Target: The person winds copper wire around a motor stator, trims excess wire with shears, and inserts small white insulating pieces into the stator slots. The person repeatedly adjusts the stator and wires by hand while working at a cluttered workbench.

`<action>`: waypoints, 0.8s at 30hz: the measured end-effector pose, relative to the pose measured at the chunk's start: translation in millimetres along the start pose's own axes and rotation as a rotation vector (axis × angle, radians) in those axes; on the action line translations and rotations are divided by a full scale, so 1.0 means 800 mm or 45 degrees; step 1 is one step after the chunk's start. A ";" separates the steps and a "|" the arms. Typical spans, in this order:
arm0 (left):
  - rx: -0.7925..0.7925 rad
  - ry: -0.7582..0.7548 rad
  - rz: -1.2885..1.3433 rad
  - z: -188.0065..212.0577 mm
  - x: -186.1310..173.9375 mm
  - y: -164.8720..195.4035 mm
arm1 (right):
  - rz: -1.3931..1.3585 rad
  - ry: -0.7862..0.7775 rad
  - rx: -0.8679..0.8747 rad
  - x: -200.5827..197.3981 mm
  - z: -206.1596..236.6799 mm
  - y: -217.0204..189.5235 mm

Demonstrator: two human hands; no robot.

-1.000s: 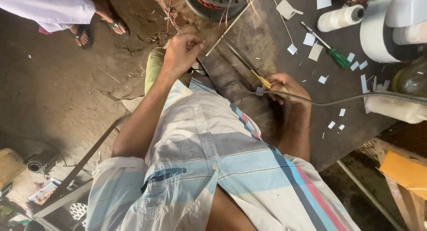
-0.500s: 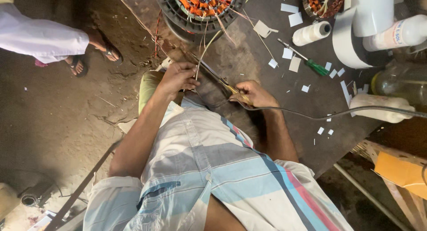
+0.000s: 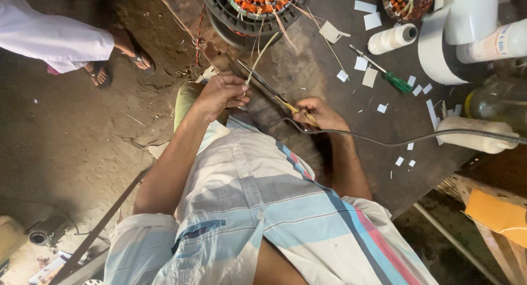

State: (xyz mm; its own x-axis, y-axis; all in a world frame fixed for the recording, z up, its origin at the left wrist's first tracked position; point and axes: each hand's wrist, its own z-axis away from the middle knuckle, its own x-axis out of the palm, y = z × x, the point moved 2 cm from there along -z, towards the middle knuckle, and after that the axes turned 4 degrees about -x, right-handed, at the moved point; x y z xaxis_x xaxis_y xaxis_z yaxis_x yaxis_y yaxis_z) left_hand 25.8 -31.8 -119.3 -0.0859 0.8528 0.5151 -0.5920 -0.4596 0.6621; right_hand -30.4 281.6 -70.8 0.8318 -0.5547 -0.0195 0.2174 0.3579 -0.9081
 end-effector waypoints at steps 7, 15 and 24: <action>0.030 -0.024 -0.263 0.007 0.002 0.024 | 0.071 -0.178 0.062 -0.005 -0.013 -0.010; 0.007 -0.044 -0.263 0.013 0.007 0.026 | 0.083 -0.139 0.089 0.007 -0.019 -0.007; 0.032 -0.043 -0.276 0.023 0.008 0.039 | -0.036 -0.152 -0.038 0.015 -0.023 -0.003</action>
State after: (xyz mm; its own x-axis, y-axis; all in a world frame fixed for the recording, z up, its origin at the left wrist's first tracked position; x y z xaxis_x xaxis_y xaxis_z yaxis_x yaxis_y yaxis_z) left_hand 21.1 -45.6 -85.4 0.0684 0.9238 0.3767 -0.5735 -0.2725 0.7725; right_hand -30.2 260.0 -76.3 0.8809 -0.4702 0.0547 0.2277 0.3197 -0.9198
